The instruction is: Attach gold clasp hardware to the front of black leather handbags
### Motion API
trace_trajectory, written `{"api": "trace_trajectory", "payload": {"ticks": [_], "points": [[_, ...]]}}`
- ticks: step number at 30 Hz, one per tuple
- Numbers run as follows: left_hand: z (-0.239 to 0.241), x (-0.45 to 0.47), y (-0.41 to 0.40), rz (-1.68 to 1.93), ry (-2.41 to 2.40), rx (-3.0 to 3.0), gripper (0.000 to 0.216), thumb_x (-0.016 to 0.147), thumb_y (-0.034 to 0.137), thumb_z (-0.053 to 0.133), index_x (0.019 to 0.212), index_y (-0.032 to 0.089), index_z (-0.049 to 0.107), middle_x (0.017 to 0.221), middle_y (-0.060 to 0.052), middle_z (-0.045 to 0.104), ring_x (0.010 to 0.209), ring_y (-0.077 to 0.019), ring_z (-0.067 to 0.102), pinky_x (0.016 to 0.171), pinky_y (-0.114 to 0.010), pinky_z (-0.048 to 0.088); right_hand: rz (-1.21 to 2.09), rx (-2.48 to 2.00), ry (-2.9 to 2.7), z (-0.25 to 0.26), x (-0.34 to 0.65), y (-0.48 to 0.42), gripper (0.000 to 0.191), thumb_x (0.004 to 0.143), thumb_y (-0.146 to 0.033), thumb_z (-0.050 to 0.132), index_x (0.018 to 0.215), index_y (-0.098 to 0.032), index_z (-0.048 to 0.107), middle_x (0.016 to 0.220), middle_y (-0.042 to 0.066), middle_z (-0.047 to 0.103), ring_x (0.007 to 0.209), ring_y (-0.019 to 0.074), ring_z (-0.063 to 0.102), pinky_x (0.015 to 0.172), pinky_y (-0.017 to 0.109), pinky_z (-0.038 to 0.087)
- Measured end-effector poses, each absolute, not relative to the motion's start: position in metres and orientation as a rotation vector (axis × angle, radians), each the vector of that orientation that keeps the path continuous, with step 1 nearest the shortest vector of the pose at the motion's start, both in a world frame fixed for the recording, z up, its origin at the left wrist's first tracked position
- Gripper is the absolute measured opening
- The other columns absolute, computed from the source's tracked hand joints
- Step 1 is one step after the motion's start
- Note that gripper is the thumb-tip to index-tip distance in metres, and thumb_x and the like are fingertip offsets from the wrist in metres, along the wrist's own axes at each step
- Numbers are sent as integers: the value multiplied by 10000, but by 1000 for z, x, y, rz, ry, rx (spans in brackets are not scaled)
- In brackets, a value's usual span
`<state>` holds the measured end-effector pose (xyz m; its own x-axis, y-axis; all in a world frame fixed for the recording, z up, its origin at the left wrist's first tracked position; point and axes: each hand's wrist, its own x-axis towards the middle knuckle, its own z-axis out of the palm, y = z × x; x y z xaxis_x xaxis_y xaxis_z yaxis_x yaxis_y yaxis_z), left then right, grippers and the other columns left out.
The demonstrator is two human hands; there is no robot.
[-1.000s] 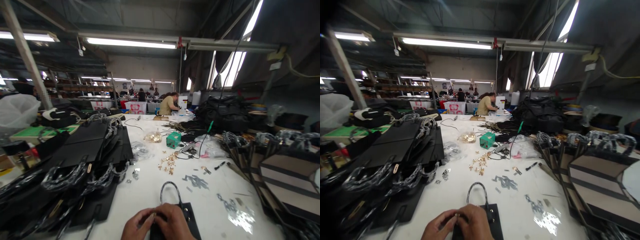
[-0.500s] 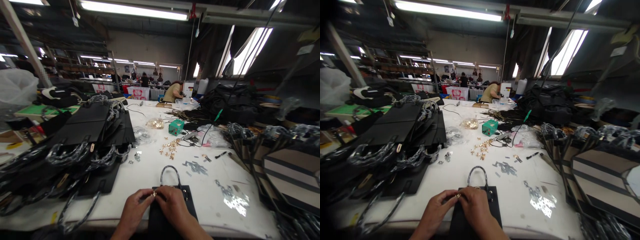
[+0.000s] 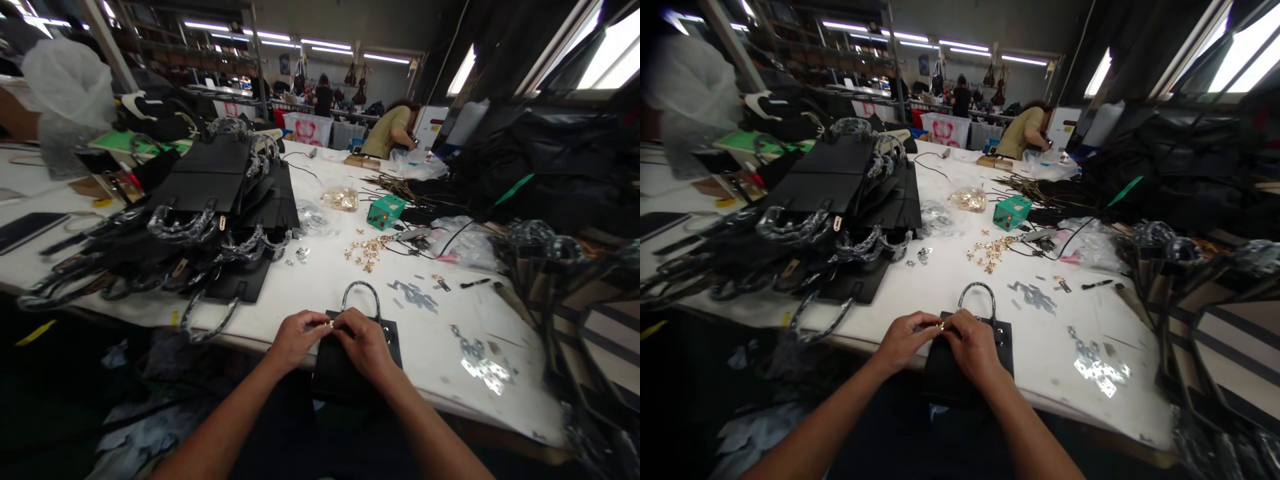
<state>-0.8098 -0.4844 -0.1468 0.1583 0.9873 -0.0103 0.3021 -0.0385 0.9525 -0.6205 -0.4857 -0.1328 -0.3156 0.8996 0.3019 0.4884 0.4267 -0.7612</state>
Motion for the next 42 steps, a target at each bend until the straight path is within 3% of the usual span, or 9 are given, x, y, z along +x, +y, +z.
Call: {"api": "trace_trajectory", "payload": {"ticks": [12, 17, 27, 34, 42], "points": [[-145, -806, -485, 1001, 1278, 1511, 258, 811, 327, 674, 1028, 203, 734, 987, -42, 742, 912, -186, 680, 853, -289, 514, 1055, -1248, -1835, -116, -611, -475, 161, 838, -211, 649, 964, -268, 731, 933, -13, 715, 871, 160, 653, 813, 269, 484], [-145, -807, -486, 982, 1279, 1555, 252, 813, 322, 676, 1032, 212, 734, 981, -33, 738, 920, -181, 678, 857, -276, 507, 1103, -1266, -1919, -114, -610, -470, 130, 871, -274, 637, 930, -281, 753, 860, -17, 715, 824, 155, 652, 760, 255, 475], [-145, -809, -486, 996, 1302, 1532, 252, 795, 358, 686, 977, 196, 749, 952, -47, 745, 901, -196, 683, 867, -300, 517, 611, -1260, -2233, -113, -623, -479, 231, 978, -283, 465, 954, -222, 687, 866, 45, 665, 801, 160, 617, 743, 261, 455], [-150, -809, -487, 1034, 1283, 1572, 225, 800, 330, 683, 977, 213, 758, 920, -40, 743, 872, -185, 678, 831, -286, 517, 613, -1328, -2033, -124, -632, -484, 266, 972, -313, 471, 847, -221, 687, 783, 31, 649, 749, 154, 609, 710, 252, 449], [-154, -807, -486, 1076, 1229, 1378, 296, 773, 314, 705, 1031, 173, 738, 1005, -64, 754, 939, -210, 693, 897, -319, 536, 948, -1191, -1835, -119, -621, -488, 227, 904, -295, 596, 1104, -247, 692, 1045, 35, 710, 956, 187, 651, 886, 308, 494]]}}
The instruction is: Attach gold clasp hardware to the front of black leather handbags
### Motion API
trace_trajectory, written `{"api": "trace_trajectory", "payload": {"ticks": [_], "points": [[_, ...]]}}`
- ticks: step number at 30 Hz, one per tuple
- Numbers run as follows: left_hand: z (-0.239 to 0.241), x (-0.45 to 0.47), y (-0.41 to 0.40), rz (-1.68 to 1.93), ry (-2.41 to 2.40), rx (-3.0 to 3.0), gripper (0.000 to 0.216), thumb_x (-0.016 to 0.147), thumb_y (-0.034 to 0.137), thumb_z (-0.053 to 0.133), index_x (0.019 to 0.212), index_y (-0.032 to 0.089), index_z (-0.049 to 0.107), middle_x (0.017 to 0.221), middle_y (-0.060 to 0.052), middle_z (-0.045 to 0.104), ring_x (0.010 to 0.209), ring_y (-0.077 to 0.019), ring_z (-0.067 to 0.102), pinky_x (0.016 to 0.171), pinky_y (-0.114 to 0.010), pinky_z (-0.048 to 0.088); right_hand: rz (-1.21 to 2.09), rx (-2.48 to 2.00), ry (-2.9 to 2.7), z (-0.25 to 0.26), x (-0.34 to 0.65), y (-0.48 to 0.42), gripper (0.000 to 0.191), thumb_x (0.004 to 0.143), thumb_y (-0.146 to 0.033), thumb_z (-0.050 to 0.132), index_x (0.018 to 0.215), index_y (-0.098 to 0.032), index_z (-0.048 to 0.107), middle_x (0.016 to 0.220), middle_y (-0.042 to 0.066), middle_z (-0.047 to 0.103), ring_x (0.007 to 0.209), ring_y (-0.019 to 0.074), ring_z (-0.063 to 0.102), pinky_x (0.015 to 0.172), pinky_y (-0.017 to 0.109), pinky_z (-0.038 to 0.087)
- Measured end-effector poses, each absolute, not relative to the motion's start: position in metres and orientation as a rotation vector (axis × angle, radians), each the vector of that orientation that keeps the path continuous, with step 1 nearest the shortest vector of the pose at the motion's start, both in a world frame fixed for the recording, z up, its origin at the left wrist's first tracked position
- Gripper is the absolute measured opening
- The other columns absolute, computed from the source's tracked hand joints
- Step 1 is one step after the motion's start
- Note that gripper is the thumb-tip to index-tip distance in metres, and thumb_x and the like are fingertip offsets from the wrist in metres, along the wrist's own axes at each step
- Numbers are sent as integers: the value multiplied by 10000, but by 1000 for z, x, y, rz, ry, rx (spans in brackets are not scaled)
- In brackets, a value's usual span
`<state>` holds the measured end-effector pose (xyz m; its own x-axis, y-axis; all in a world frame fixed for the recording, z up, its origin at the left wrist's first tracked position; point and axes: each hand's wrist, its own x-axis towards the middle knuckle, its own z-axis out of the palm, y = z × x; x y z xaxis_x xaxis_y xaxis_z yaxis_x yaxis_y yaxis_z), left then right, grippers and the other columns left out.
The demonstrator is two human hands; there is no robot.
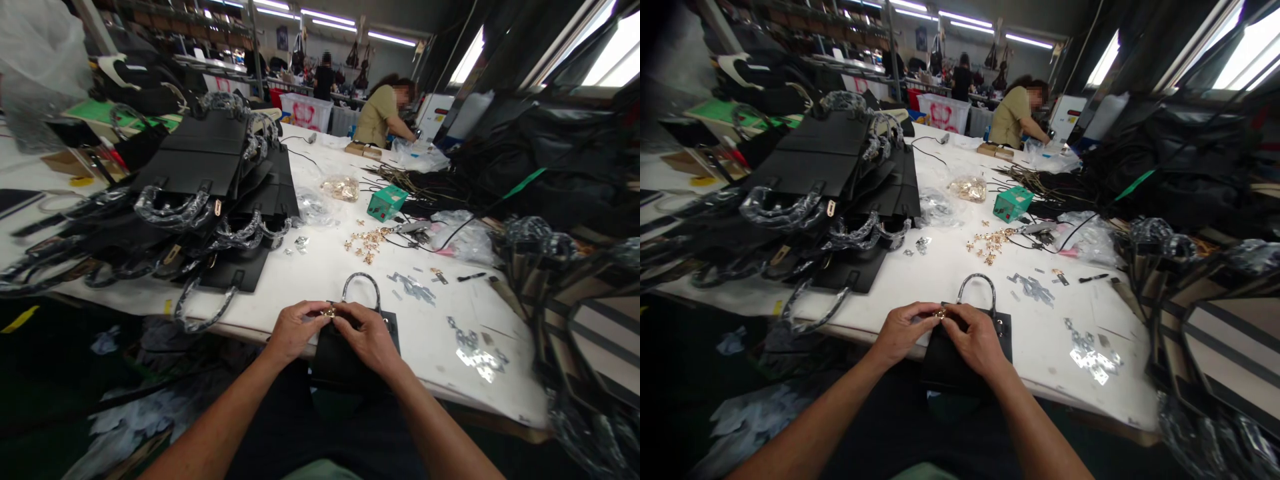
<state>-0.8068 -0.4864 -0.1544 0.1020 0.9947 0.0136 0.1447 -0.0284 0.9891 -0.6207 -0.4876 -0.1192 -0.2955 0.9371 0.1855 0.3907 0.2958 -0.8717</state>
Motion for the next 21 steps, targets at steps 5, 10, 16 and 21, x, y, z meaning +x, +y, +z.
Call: {"api": "trace_trajectory", "payload": {"ticks": [5, 10, 16, 21], "points": [[-148, -805, -490, 1076, 1284, 1390, 272, 774, 331, 702, 1001, 186, 745, 986, -54, 761, 931, -215, 701, 913, -329, 540, 940, -1175, -1807, -115, -623, -492, 168, 871, -283, 642, 1016, -242, 717, 992, 34, 720, 920, 196, 657, 858, 315, 504], [-126, -808, -498, 1025, 1374, 1542, 264, 798, 393, 669, 1005, 253, 756, 1021, -28, 759, 974, -231, 694, 927, -341, 542, 934, -1145, -1673, -107, -627, -500, 152, 878, -289, 641, 998, -248, 724, 934, 20, 726, 868, 182, 662, 817, 288, 505], [-121, -809, -504, 1042, 1322, 1571, 296, 768, 494, 675, 975, 304, 768, 1010, -9, 762, 970, -248, 702, 897, -322, 562, 881, -1095, -1584, -100, -630, -514, 95, 873, -282, 647, 899, -251, 733, 838, 1, 715, 779, 166, 647, 745, 260, 490], [-114, -802, -517, 1039, 1291, 1514, 305, 739, 530, 690, 923, 304, 781, 992, -15, 765, 960, -263, 703, 853, -313, 578, 857, -1102, -1549, -97, -625, -530, 87, 861, -296, 659, 851, -250, 731, 797, -2, 684, 765, 162, 627, 724, 255, 469]]}}
